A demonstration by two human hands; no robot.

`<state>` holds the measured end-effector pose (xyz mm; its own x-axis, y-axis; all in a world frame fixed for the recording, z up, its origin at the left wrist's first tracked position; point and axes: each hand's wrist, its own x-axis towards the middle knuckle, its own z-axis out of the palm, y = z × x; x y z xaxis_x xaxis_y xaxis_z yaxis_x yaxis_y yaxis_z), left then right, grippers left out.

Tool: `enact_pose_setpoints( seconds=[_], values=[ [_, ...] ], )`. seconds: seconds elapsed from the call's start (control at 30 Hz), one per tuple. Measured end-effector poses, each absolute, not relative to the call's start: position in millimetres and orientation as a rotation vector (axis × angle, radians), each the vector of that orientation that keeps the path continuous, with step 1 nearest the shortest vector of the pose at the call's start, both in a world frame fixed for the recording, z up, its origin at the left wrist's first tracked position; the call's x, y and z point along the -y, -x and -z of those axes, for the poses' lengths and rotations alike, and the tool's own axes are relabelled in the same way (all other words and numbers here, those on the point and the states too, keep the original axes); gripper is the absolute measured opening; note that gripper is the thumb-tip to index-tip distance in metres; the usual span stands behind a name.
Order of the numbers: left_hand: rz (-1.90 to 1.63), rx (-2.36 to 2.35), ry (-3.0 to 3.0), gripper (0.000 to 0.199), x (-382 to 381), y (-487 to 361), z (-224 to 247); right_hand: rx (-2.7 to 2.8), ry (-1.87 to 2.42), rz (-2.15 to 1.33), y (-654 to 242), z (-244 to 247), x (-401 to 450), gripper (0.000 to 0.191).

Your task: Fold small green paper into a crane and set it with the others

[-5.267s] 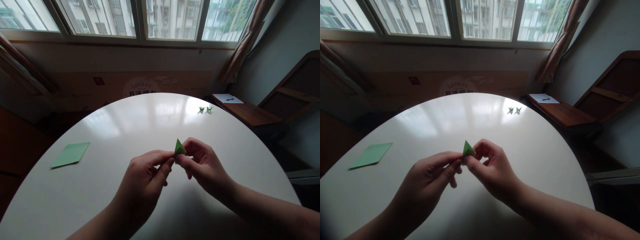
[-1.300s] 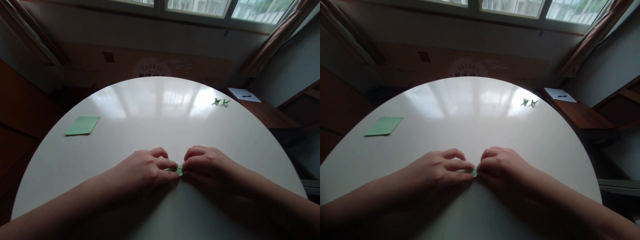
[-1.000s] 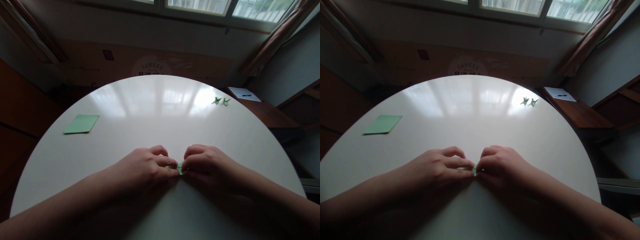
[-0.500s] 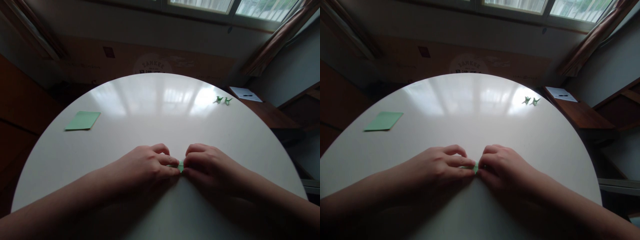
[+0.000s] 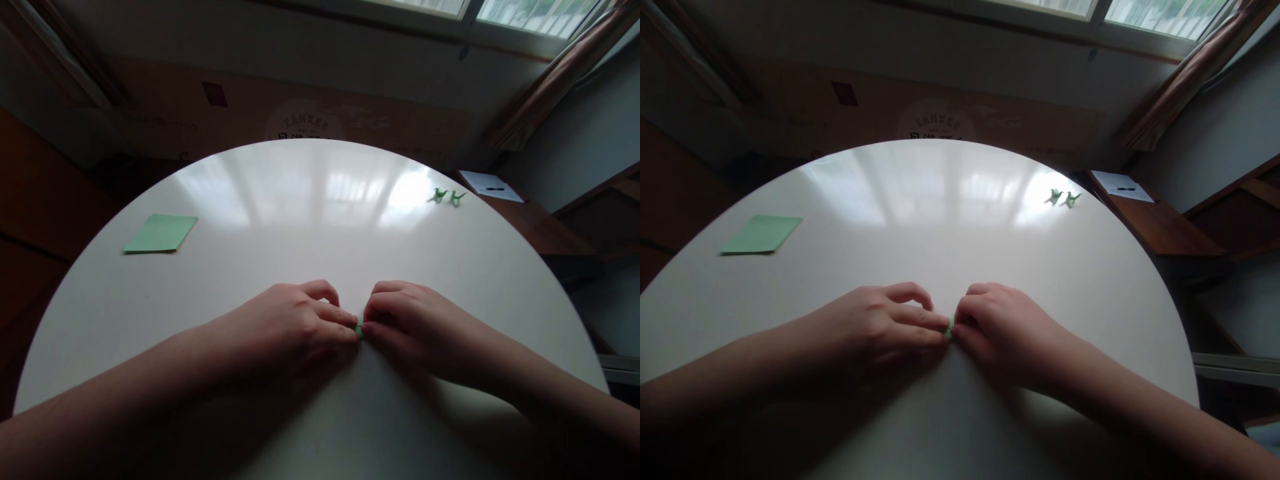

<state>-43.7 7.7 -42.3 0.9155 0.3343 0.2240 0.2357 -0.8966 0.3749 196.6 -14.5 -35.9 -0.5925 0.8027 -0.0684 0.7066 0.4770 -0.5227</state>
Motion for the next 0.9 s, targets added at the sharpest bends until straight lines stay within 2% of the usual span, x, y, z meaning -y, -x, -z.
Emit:
enact_pose_setpoints(
  seconds=[0.27,0.47,0.73,0.9],
  values=[
    [-0.347,-0.459,-2.763,0.024,-9,43,44,2.467,1.323,-0.736,-196,40,13,0.011],
    [-0.342,-0.451,-2.775,0.025,-9,44,46,2.485,0.999,-0.847,-219,44,12,0.011],
    [-0.352,-0.455,-2.725,0.023,-7,43,45,2.647,0.746,-0.451,-224,48,10,0.021],
    [-0.355,-0.451,-2.714,0.021,-8,42,46,2.684,0.736,-0.428,-224,51,8,0.022]
  ],
)
